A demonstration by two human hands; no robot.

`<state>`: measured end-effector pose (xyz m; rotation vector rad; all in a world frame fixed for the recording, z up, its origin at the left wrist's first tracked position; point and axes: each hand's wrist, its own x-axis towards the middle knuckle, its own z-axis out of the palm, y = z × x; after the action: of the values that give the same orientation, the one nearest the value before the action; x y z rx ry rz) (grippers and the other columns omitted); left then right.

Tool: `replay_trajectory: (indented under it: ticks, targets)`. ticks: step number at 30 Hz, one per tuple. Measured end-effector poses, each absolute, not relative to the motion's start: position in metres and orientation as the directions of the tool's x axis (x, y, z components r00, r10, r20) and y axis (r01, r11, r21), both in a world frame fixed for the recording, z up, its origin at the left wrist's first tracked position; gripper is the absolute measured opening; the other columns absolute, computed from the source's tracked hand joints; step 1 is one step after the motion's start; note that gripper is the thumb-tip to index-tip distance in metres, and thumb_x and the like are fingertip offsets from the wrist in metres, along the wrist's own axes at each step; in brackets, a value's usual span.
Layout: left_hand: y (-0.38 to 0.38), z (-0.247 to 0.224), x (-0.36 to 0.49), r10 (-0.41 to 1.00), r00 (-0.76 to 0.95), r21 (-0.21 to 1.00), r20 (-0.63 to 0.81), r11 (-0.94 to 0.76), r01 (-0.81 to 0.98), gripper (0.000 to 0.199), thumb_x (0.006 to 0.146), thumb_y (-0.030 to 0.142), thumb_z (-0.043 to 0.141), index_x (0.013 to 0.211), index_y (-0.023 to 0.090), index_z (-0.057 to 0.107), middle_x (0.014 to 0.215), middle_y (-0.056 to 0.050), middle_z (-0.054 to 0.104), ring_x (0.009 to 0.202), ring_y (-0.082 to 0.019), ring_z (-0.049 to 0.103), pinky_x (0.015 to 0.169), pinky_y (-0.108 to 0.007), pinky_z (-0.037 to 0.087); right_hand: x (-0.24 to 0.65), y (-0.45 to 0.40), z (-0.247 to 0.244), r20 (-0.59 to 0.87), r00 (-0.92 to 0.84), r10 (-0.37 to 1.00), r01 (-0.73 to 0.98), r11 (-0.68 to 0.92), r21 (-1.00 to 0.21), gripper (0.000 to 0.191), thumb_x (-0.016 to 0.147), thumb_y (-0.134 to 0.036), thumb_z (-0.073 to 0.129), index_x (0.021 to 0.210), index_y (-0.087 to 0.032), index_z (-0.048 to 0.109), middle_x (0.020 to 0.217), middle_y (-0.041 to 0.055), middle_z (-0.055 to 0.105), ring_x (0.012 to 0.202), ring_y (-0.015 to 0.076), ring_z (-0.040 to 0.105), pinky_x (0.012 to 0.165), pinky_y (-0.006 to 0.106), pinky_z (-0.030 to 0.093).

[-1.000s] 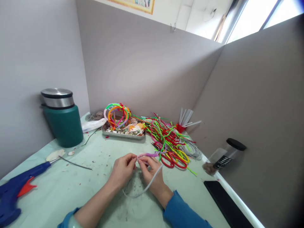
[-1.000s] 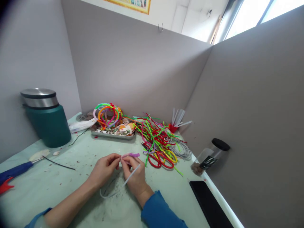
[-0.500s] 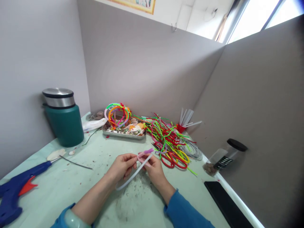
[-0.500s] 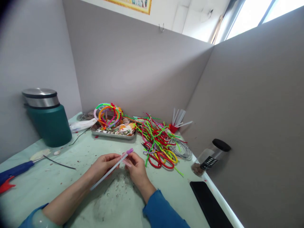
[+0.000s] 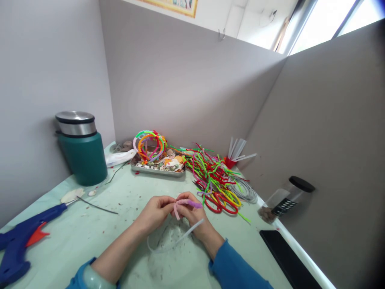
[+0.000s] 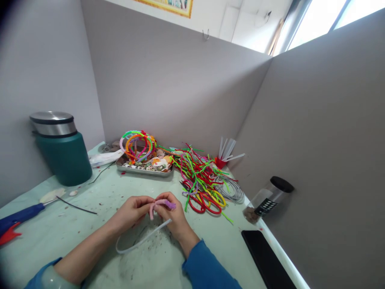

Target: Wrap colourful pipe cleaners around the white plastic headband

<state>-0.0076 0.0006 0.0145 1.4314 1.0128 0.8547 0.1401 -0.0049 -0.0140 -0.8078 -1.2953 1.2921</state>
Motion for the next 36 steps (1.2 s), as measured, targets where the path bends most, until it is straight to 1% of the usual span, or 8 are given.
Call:
replay_trajectory:
  ticks: [5,7,12,18,25,30,33,36]
  targets:
    - [0.001,0.012,-0.004,0.915,0.389,0.985,0.111,-0.155,0.082,0.021,0.071,0.031,0.057,0.071,0.013,0.067,0.064,-0.001,0.063,0.063,-0.012,0.052,0.060,-0.019,0.038,0.135,-0.004,-0.012,0.190,-0.122,0.974,-0.201,0.163,-0.966,0.018,0.070,-0.026,0.065,0.080,-0.017,0.052,0.060,-0.0034,0.055,0.051,0.0085,0.048,0.047,0.019,0.034]
    - [0.000,0.012,-0.004,0.923,0.374,0.986,0.087,-0.134,0.103,0.025,0.071,0.036,0.058,0.074,0.013,0.066,0.058,0.000,0.059,0.055,-0.010,0.049,0.053,-0.019,0.037,0.132,-0.002,-0.011,0.185,-0.080,0.979,-0.208,0.165,-0.964,0.019,0.068,-0.026,0.066,0.077,-0.018,0.052,0.057,-0.0045,0.053,0.050,0.0088,0.048,0.046,0.020,0.034]
    - [-0.002,0.011,-0.004,0.952,0.289,0.987,-0.095,0.052,0.154,0.038,0.073,0.050,0.050,0.069,0.014,0.060,0.035,0.008,0.033,0.031,-0.006,0.025,0.033,-0.019,0.020,0.130,-0.004,-0.012,0.222,-0.092,0.971,-0.177,0.203,-0.963,0.016,0.071,-0.028,0.064,0.078,-0.019,0.052,0.058,-0.0036,0.056,0.053,0.0109,0.051,0.050,0.022,0.037]
    - [0.003,0.007,-0.005,0.949,0.290,0.992,-0.122,0.105,0.074,0.039,0.070,0.054,0.052,0.061,0.016,0.052,0.032,0.009,0.034,0.027,-0.006,0.026,0.030,-0.018,0.021,0.137,-0.003,-0.017,0.347,-0.060,0.936,-0.048,0.345,-0.937,0.015,0.075,-0.030,0.062,0.082,-0.018,0.058,0.072,0.0002,0.057,0.059,0.0109,0.050,0.053,0.023,0.038]
    - [0.002,0.009,-0.010,0.894,0.377,0.948,-0.245,0.301,-0.099,0.038,0.066,0.050,0.060,0.056,0.016,0.048,0.037,0.008,0.037,0.029,-0.004,0.025,0.030,-0.018,0.021,0.135,-0.002,-0.013,0.526,-0.068,0.848,-0.025,0.526,-0.850,0.008,0.075,-0.025,0.061,0.070,-0.018,0.063,0.078,0.0040,0.056,0.079,0.0159,0.053,0.072,0.029,0.042]
    - [-0.002,0.014,-0.007,0.890,0.356,0.925,-0.285,0.352,-0.141,0.039,0.066,0.051,0.061,0.061,0.015,0.050,0.046,0.005,0.045,0.033,-0.004,0.030,0.032,-0.017,0.025,0.138,-0.005,-0.008,0.454,-0.069,0.888,0.027,0.456,-0.889,0.010,0.076,-0.027,0.061,0.074,-0.018,0.064,0.079,0.0043,0.056,0.077,0.0158,0.052,0.071,0.028,0.041]
    - [-0.003,0.016,-0.007,0.879,0.366,0.907,-0.304,0.385,-0.169,0.039,0.066,0.052,0.061,0.069,0.015,0.051,0.052,0.006,0.045,0.034,-0.001,0.022,0.032,-0.016,0.014,0.141,-0.009,-0.004,0.426,-0.065,0.902,0.040,0.429,-0.902,0.014,0.077,-0.031,0.060,0.079,-0.017,0.063,0.081,0.0043,0.056,0.077,0.0155,0.052,0.069,0.026,0.041]
    - [-0.002,0.017,-0.010,0.877,0.367,0.906,-0.310,0.389,-0.167,0.038,0.067,0.052,0.061,0.075,0.015,0.053,0.049,0.010,0.036,0.035,-0.001,0.015,0.033,-0.017,0.006,0.142,-0.009,-0.005,0.368,-0.113,0.923,-0.029,0.367,-0.930,0.017,0.076,-0.032,0.059,0.085,-0.017,0.062,0.074,0.0021,0.055,0.066,0.0125,0.050,0.060,0.023,0.040]
